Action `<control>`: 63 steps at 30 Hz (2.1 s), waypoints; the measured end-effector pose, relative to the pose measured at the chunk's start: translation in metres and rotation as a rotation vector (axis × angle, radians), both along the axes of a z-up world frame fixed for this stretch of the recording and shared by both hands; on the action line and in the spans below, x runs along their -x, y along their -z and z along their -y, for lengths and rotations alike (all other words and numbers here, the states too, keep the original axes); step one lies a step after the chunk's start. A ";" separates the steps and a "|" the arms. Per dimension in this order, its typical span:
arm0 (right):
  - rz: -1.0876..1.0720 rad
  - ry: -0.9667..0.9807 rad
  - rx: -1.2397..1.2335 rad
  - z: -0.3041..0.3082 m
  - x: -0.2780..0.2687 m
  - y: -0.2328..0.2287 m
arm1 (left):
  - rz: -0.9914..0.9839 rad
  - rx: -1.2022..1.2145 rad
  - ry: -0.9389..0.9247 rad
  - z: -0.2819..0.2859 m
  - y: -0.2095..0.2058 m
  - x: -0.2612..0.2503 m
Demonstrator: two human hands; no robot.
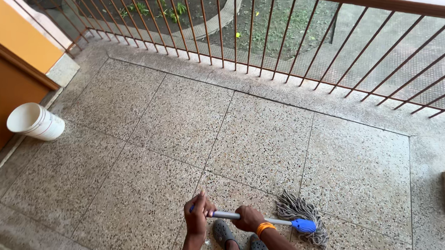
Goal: The person mops the speckled tile floor using a string mop, moving across the balcony area and towards a white bucket.
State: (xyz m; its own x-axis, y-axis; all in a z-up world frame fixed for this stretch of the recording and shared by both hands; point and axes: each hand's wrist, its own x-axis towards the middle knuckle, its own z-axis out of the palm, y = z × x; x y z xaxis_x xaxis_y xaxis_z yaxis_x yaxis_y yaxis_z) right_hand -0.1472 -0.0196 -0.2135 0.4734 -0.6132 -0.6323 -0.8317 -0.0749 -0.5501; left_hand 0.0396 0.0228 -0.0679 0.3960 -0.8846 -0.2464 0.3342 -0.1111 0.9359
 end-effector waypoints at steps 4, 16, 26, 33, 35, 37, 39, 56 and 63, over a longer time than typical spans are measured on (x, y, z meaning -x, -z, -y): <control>0.028 0.039 0.088 0.016 -0.009 -0.027 | 0.077 -0.017 0.014 0.015 -0.028 -0.007; 0.349 0.210 0.602 0.089 -0.048 -0.142 | 0.320 0.464 0.163 0.065 -0.155 0.001; 0.613 0.137 0.354 0.149 -0.086 -0.102 | 0.480 0.510 0.263 0.080 -0.177 0.006; 0.670 0.103 0.375 0.154 -0.110 -0.097 | 0.369 0.461 0.146 0.102 -0.124 -0.028; 0.636 0.139 0.384 0.156 -0.114 -0.096 | 0.352 0.468 0.128 0.107 -0.113 -0.033; 0.591 0.152 0.380 0.153 -0.112 -0.095 | 0.313 0.432 0.088 0.110 -0.104 -0.032; 0.554 0.148 0.378 0.159 -0.116 -0.094 | 0.286 0.428 0.068 0.116 -0.101 -0.034; 0.407 0.158 0.327 0.154 -0.092 -0.071 | 0.229 0.439 0.015 0.136 -0.089 -0.028; 0.433 0.176 0.360 0.146 -0.072 -0.048 | 0.141 0.409 0.048 0.136 -0.076 -0.019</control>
State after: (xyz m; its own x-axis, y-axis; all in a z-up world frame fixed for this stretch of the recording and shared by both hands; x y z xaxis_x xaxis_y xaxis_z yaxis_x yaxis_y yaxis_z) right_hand -0.0749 -0.1653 -0.1655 0.5142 -0.8460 -0.1412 -0.5535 -0.2015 -0.8081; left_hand 0.0585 -0.1135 0.0078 0.3565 -0.9164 0.1821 0.2038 0.2665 0.9421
